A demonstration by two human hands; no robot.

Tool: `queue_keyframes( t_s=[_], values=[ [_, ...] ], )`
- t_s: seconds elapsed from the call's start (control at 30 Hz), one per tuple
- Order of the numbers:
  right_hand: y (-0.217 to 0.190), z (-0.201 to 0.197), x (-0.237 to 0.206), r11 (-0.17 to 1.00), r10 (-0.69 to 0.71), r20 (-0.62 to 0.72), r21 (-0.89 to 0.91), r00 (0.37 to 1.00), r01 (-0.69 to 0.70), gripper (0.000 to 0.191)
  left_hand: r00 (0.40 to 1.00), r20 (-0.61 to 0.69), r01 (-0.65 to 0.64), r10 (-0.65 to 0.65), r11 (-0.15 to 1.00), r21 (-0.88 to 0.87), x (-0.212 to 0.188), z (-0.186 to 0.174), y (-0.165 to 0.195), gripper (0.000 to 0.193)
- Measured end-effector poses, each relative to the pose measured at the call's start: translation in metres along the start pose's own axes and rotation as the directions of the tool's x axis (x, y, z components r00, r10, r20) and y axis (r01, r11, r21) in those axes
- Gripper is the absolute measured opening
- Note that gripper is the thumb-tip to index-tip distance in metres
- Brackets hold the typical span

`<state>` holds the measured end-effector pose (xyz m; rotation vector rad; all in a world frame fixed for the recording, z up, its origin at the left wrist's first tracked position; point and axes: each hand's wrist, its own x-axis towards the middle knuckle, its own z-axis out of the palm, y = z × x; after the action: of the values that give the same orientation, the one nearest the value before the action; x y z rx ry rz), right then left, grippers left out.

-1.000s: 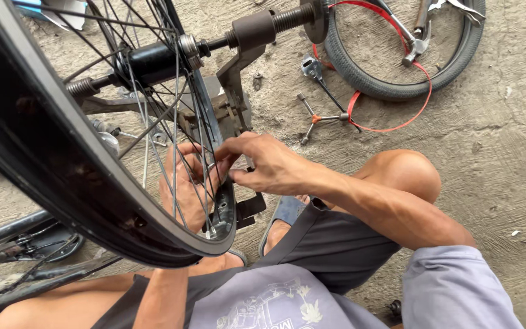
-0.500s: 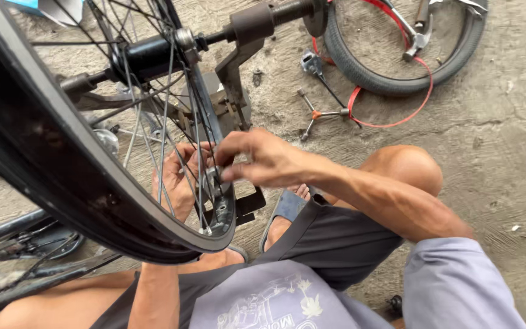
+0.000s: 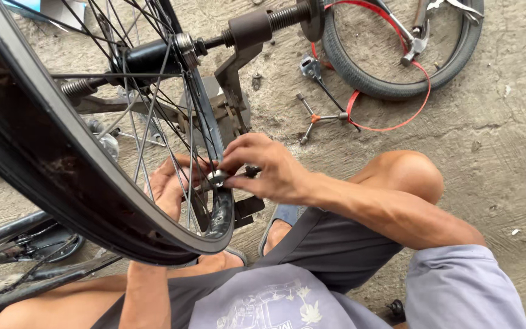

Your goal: The person sits on the ground in front of a bicycle wheel mounted in a truing stand and works on the spokes at the rim, using a small spoke wrench to turn spoke nipples while checking the wheel. The wheel stays clamped in the stand throughout the episode.

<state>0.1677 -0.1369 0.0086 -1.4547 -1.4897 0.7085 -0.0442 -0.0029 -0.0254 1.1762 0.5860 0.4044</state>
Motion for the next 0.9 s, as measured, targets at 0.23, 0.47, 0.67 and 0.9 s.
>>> queue_keyframes(
  t_s=[0.23, 0.47, 0.67, 0.9],
  values=[
    [0.007, 0.013, 0.000, 0.964, 0.226, 0.006, 0.146, 0.974, -0.224, 0.024, 0.995, 0.094, -0.036, 0.037, 0.999, -0.003, 0.002, -0.005, -0.003, 0.023],
    [-0.003, -0.005, 0.011, 0.952, 0.242, 0.191, 0.143, 0.951, -0.271, 0.032, 0.986, 0.157, -0.083, 0.063, 0.988, 0.128, 0.006, -0.005, 0.001, 0.009],
    [-0.008, -0.003, 0.014, 0.940, 0.339, 0.184, -0.050, 0.922, -0.336, 0.031, 0.993, 0.101, -0.069, 0.063, 0.996, 0.060, 0.008, -0.002, -0.001, 0.018],
    [-0.010, -0.005, 0.016, 0.948, 0.260, 0.205, 0.129, 0.943, -0.290, 0.027, 0.999, 0.042, -0.019, 0.010, 0.972, 0.233, 0.005, -0.004, -0.001, 0.014]
  ],
)
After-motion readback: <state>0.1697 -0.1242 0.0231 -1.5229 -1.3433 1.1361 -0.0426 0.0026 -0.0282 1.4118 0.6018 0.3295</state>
